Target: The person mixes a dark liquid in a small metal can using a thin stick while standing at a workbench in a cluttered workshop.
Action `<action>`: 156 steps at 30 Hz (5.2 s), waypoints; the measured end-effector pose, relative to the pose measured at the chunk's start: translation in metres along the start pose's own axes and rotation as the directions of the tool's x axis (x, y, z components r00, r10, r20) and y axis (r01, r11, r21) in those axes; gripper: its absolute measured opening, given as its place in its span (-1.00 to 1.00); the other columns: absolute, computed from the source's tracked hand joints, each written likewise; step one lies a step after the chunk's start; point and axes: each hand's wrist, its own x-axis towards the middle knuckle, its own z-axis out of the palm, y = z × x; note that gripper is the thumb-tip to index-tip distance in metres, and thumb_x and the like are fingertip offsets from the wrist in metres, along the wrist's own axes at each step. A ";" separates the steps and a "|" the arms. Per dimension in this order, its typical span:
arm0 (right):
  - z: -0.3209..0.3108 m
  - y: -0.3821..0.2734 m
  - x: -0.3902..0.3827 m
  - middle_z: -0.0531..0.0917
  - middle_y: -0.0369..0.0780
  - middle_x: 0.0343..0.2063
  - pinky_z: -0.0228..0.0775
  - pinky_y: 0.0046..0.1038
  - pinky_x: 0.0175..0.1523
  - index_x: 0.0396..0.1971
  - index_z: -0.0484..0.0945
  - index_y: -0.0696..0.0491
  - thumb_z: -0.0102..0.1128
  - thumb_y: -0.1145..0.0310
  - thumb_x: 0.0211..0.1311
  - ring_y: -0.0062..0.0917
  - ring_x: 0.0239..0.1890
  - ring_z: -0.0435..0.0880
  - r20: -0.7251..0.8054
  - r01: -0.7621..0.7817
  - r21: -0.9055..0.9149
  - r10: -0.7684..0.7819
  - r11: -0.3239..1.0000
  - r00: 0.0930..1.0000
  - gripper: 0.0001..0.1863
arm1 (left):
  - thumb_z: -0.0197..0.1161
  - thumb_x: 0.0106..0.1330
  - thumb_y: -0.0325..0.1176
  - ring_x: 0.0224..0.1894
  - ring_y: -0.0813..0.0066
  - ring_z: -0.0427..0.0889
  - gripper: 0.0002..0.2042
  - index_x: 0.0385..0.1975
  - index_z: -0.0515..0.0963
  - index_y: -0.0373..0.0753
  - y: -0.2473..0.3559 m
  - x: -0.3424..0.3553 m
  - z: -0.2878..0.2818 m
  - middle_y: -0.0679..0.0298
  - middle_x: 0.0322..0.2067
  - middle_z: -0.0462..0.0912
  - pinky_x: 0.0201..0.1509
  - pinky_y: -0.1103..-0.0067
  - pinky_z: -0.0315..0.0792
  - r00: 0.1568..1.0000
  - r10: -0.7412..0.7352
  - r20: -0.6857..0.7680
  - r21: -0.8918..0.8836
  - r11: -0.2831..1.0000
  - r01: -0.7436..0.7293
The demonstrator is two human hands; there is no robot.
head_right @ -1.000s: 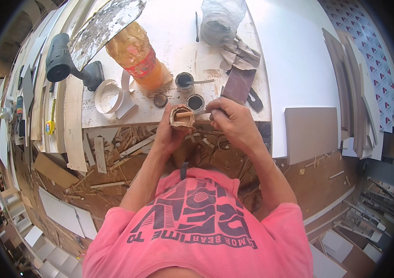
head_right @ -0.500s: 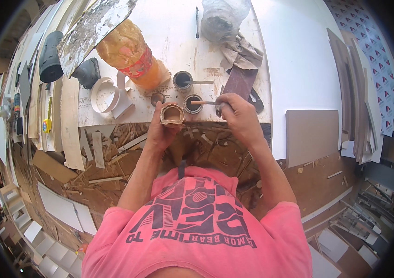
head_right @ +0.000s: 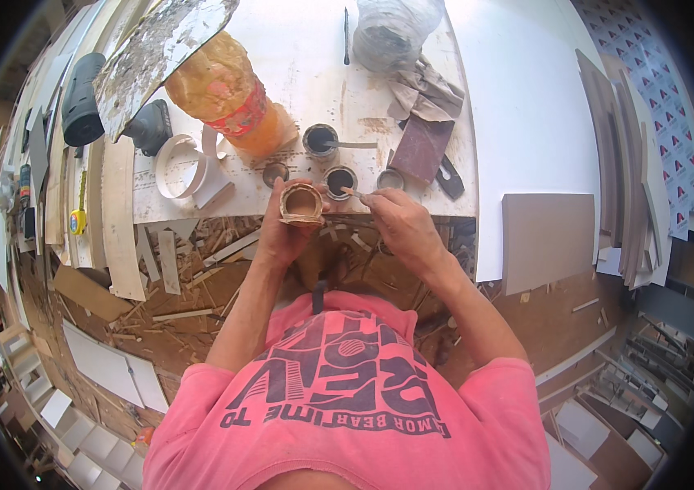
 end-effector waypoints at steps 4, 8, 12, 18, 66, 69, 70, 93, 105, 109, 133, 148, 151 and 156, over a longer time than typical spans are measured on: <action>-0.013 -0.005 -0.005 0.61 -0.09 -0.24 0.48 -0.40 -0.11 -0.17 0.57 0.18 0.14 0.62 0.14 -0.25 -0.20 0.64 0.017 -0.058 0.017 0.058 0.998 0.998 -0.76 | -0.14 0.45 0.08 -0.25 0.21 0.68 -0.54 -0.06 0.44 -0.22 0.001 -0.001 0.005 0.06 -0.15 0.61 -0.34 0.46 0.62 1.000 -0.006 0.003 -0.009 1.000 0.006; -0.026 -0.012 -0.009 0.62 -0.11 -0.25 0.47 -0.42 -0.10 -0.16 0.58 0.19 0.15 0.61 0.14 -0.29 -0.21 0.64 0.000 -0.074 -0.010 0.074 0.997 0.997 -0.77 | -0.15 0.45 0.09 -0.26 0.21 0.68 -0.53 -0.07 0.44 -0.22 0.002 -0.002 0.007 0.03 -0.13 0.60 -0.34 0.48 0.61 1.000 -0.006 -0.013 0.007 1.000 0.006; -0.032 -0.021 -0.009 0.63 -0.10 -0.28 0.48 -0.40 -0.15 -0.14 0.58 0.18 0.14 0.59 0.17 -0.30 -0.26 0.65 -0.072 -0.096 0.057 0.100 0.994 0.992 -0.76 | -0.16 0.45 0.09 -0.26 0.22 0.68 -0.53 -0.07 0.44 -0.22 0.002 0.000 0.005 0.03 -0.13 0.60 -0.35 0.49 0.60 1.000 0.001 -0.009 0.015 1.000 -0.001; -0.018 -0.014 -0.004 0.64 -0.09 -0.31 0.49 -0.47 -0.20 -0.11 0.57 0.20 0.11 0.56 0.22 -0.35 -0.30 0.68 -0.094 -0.172 0.164 0.189 0.971 0.977 -0.76 | -0.16 0.45 0.09 -0.26 0.22 0.68 -0.53 -0.06 0.44 -0.21 0.002 -0.002 0.005 0.05 -0.13 0.60 -0.36 0.51 0.58 1.000 0.001 -0.011 0.020 1.000 0.000; -0.045 -0.032 -0.005 0.62 -0.20 -0.47 0.54 -0.56 -0.24 -0.13 0.54 0.27 -0.02 0.50 0.30 -0.61 -0.47 0.62 0.208 -0.523 0.727 0.584 0.444 0.785 -0.77 | -0.19 0.46 0.10 -0.23 0.13 0.69 -0.51 -0.02 0.42 -0.23 0.001 -0.006 0.018 0.14 -0.30 0.61 -0.21 0.35 0.65 0.998 -0.011 0.059 -0.071 0.997 0.015; -0.043 -0.018 -0.010 0.62 -0.21 -0.46 0.54 -0.57 -0.24 -0.14 0.54 0.26 -0.01 0.49 0.31 -0.61 -0.46 0.62 0.150 -0.513 0.710 0.608 0.482 0.779 -0.77 | -0.22 0.45 0.12 -0.22 0.08 0.68 -0.48 -0.06 0.39 -0.27 0.011 -0.010 0.013 0.06 -0.26 0.60 -0.21 0.36 0.66 0.999 0.046 -0.009 -0.145 0.988 -0.046; -0.039 -0.012 -0.011 0.63 -0.20 -0.44 0.52 -0.56 -0.24 -0.13 0.54 0.25 -0.01 0.48 0.31 -0.61 -0.45 0.63 0.128 -0.502 0.700 0.602 0.507 0.788 -0.77 | -0.22 0.46 0.11 -0.20 0.07 0.68 -0.48 -0.07 0.40 -0.29 0.015 -0.012 0.011 0.07 -0.27 0.60 -0.20 0.35 0.67 0.997 0.073 -0.005 -0.117 0.991 -0.073; -0.006 -0.020 -0.004 0.64 -0.08 -0.26 0.46 -0.41 -0.15 -0.15 0.58 0.19 0.13 0.55 0.21 -0.25 -0.24 0.65 -0.072 -0.188 0.062 0.193 0.980 0.979 -0.79 | -0.13 0.39 0.20 -0.02 0.21 0.58 -0.39 0.12 0.34 -0.26 0.074 -0.045 -0.067 0.17 0.02 0.51 -0.20 0.47 0.54 0.930 0.366 0.028 0.183 0.913 -0.365; 0.020 -0.047 0.007 0.65 -0.16 -0.35 0.44 -0.48 -0.15 -0.11 0.57 0.18 0.07 0.54 0.25 -0.47 -0.29 0.64 -0.155 -0.363 0.058 0.367 0.930 0.917 -0.77 | 0.39 0.13 -0.43 0.09 0.40 0.51 -0.37 0.20 0.24 -0.19 0.156 -0.074 -0.085 0.23 0.03 0.49 0.07 0.52 0.49 0.934 0.355 0.036 0.395 0.854 -0.339; 0.032 -0.057 0.014 0.65 -0.14 -0.35 0.43 -0.45 -0.14 -0.11 0.56 0.20 0.07 0.50 0.26 -0.43 -0.30 0.65 -0.203 -0.389 0.037 0.388 0.921 0.899 -0.77 | 0.36 0.15 -0.51 0.02 0.51 0.51 -0.38 0.21 0.24 -0.14 0.196 -0.069 -0.129 0.27 0.01 0.52 0.08 0.56 0.43 0.831 0.556 -0.007 0.666 0.623 -0.411; 0.047 -0.026 0.033 0.59 -0.06 -0.35 0.42 -0.27 -0.13 -0.20 0.59 0.16 0.10 0.39 0.21 -0.17 -0.23 0.59 -0.157 -0.300 -0.094 0.283 0.949 0.946 -0.78 | 0.40 0.14 -0.07 0.17 0.01 0.39 -0.25 0.22 0.22 -0.38 0.220 -0.043 -0.212 -0.07 0.10 0.42 0.26 0.29 0.25 0.567 0.799 0.198 0.980 -0.155 -0.124; 0.032 0.005 0.044 0.55 -0.11 -0.34 0.43 -0.26 -0.15 -0.21 0.57 0.12 0.12 0.42 0.21 -0.17 -0.27 0.58 0.072 -0.057 -0.067 0.061 0.996 0.995 -0.82 | 0.41 0.08 -0.25 0.24 0.05 0.29 -0.27 0.26 0.22 -0.25 0.023 -0.028 -0.031 0.04 0.14 0.35 0.35 0.33 0.16 0.832 0.367 0.416 0.906 -0.084 -0.415; 0.027 0.010 0.045 0.55 -0.11 -0.37 0.43 -0.30 -0.18 -0.21 0.57 0.11 0.14 0.43 0.22 -0.20 -0.28 0.59 0.089 -0.004 -0.134 0.016 0.991 0.996 -0.83 | 0.39 0.04 -0.28 0.19 -0.01 0.31 -0.28 0.23 0.23 -0.25 -0.013 0.014 -0.010 0.01 0.09 0.38 0.31 0.28 0.19 0.774 0.378 0.508 0.861 -0.198 -0.469; 0.021 0.007 0.025 0.55 -0.09 -0.37 0.42 -0.28 -0.19 -0.23 0.56 0.14 0.12 0.43 0.24 -0.19 -0.27 0.58 0.116 -0.053 -0.089 0.063 0.995 0.991 -0.84 | 0.37 0.01 -0.34 0.07 0.02 0.39 -0.36 0.14 0.28 -0.24 -0.028 0.036 0.000 0.03 -0.03 0.45 0.17 0.25 0.27 0.742 0.385 0.549 0.835 -0.299 -0.462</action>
